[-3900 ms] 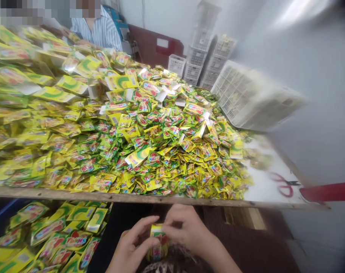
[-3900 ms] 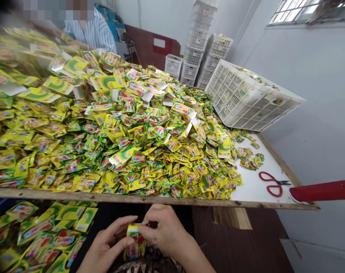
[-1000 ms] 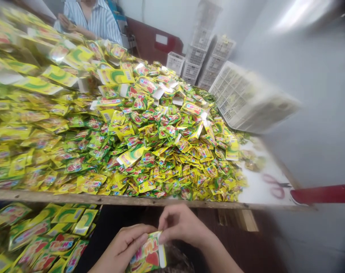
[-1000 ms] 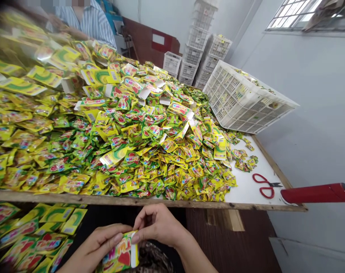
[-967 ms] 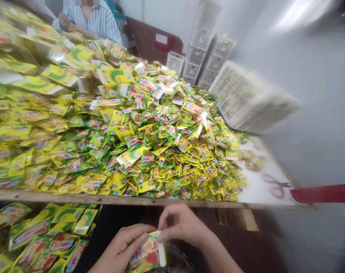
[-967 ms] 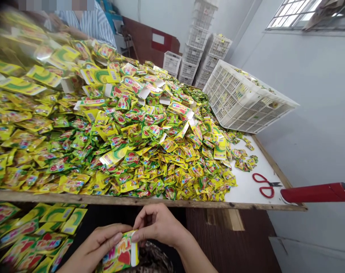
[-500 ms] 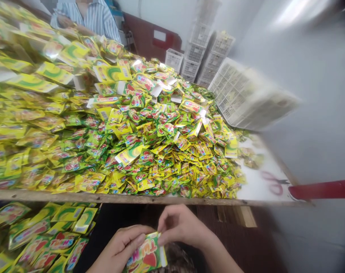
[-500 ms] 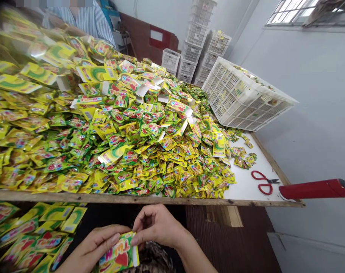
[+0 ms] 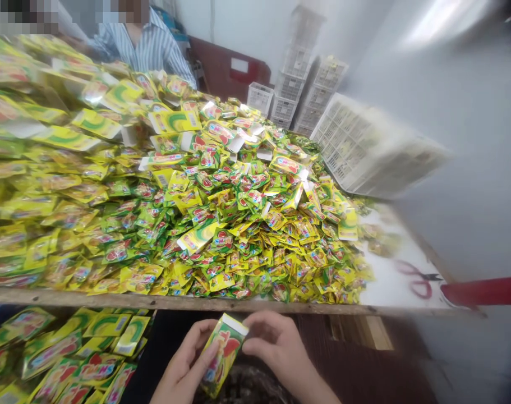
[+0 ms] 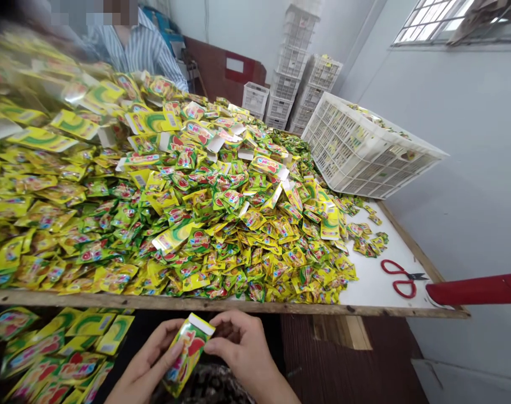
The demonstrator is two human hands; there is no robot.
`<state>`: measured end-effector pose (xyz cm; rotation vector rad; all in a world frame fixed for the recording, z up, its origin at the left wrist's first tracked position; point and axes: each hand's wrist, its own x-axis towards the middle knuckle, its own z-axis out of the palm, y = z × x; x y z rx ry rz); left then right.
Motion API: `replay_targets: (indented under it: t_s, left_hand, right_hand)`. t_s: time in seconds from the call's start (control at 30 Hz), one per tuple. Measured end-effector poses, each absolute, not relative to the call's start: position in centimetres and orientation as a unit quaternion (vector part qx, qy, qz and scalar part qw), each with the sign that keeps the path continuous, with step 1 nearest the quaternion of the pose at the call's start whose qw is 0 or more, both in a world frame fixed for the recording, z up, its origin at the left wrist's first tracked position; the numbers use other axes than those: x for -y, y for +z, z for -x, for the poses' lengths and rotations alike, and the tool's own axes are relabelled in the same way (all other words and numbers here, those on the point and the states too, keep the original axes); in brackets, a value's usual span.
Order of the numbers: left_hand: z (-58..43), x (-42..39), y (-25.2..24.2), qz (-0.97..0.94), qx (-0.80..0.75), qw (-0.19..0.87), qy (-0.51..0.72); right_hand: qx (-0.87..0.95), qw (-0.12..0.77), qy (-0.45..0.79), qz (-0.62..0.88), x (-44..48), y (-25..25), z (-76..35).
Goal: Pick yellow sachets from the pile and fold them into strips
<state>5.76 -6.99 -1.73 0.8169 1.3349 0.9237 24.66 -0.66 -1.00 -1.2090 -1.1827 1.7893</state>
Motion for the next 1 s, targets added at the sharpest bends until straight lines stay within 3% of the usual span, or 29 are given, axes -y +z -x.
replay_targets:
  t_s: [0.17,0.43,1.0]
  left_hand:
    - [-7.2,7.2,-1.8,-0.303,-0.51,0.671,0.445]
    - [-6.3,7.4,-2.1,-0.381,-0.519,0.666,0.376]
    - [-6.2,7.2,-0.8,-0.427,-0.517,0.654,0.351]
  right_hand:
    - [0.526,0.373,0.591,0.484,0.4,-1.2,-24.8]
    - [0.375,0.347,0.739,0.438,0.6,-1.7,-24.2]
    - [0.501,0.281,0.681,0.455,-1.0,-0.8,-25.8]
